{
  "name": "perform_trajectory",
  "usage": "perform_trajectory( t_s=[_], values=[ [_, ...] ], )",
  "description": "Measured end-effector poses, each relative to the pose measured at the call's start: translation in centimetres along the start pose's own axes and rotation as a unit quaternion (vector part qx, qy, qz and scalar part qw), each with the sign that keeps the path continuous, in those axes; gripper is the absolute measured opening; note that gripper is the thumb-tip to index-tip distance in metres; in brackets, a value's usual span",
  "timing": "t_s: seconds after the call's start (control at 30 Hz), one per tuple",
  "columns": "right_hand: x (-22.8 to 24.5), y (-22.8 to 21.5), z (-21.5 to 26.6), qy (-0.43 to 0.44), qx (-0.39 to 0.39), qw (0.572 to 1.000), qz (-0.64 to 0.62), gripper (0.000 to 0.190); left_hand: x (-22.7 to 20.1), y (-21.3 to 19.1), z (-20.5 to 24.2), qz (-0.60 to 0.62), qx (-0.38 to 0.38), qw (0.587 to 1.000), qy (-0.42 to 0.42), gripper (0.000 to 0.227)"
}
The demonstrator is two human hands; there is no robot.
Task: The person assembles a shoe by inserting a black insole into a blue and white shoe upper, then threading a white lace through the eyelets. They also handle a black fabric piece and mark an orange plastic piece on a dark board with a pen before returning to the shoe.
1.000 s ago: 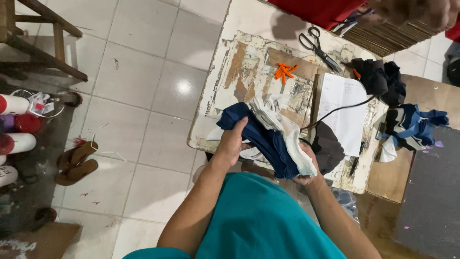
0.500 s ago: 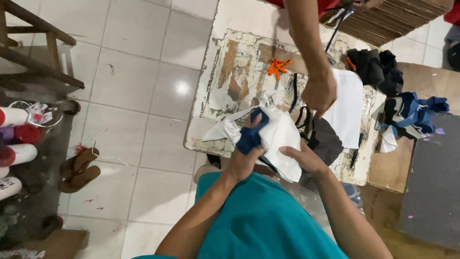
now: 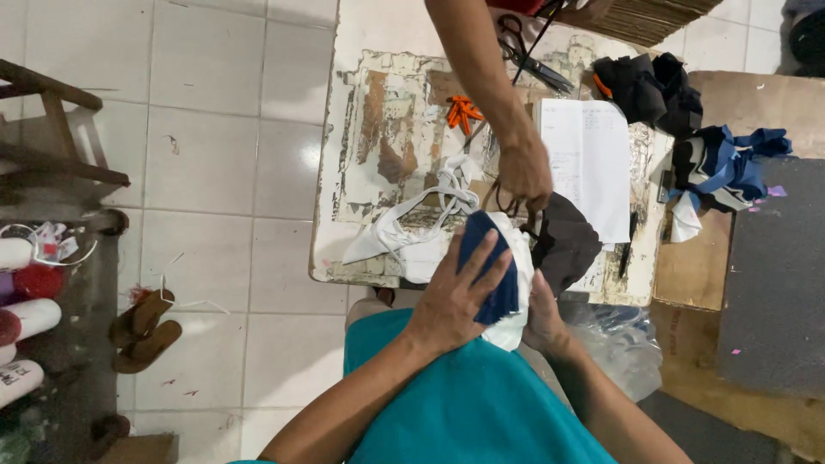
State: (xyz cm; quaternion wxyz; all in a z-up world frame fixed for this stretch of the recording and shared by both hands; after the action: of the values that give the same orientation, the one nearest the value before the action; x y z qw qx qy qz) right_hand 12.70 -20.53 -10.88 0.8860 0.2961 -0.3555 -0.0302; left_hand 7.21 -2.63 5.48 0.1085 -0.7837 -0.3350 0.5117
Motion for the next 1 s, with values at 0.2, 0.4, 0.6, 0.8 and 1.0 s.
perform_trajectory(
  t_s=[0.2,0.4,0.6,0.8,1.0],
  values=[
    [1.7,-2.0,0.5,-0.023,-0.008,1.000,-0.012,0.077,-0.7,2.8,0.9,-0.084,0.088,0.988,0.090,0.078],
    [2.4,-2.9,0.5,-0.040,0.000,0.999,-0.029,0.076,-1.3,4.2,-0.5,-0.064,0.169,0.978,0.100,0.095],
    [2.3,-2.5,-1.3,-0.066,0.032,0.996,-0.050,0.076,-2.2,4.7,-2.1,-0.027,0.255,0.963,0.084,0.129],
    [0.4,-2.7,-3.4,-0.068,0.061,0.994,-0.060,0.077,-2.5,4.9,-2.7,-0.020,0.242,0.966,0.092,0.114],
    [-1.0,1.1,-2.4,-0.055,0.086,0.993,-0.053,0.080,-2.2,6.1,-2.3,-0.048,0.267,0.957,0.106,0.111]
  ],
)
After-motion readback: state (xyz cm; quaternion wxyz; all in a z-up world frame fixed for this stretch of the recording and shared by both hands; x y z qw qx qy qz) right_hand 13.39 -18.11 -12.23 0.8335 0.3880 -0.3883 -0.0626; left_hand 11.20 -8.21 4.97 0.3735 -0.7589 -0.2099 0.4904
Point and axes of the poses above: each hand's wrist, its own z-axis away from the middle knuckle, its own y-axis out of the palm, x = y × z, the point moved 8 cm from there along -z, towards the middle knuckle, and after that the axes turned 6 degrees about -y, right-handed, at the moved point
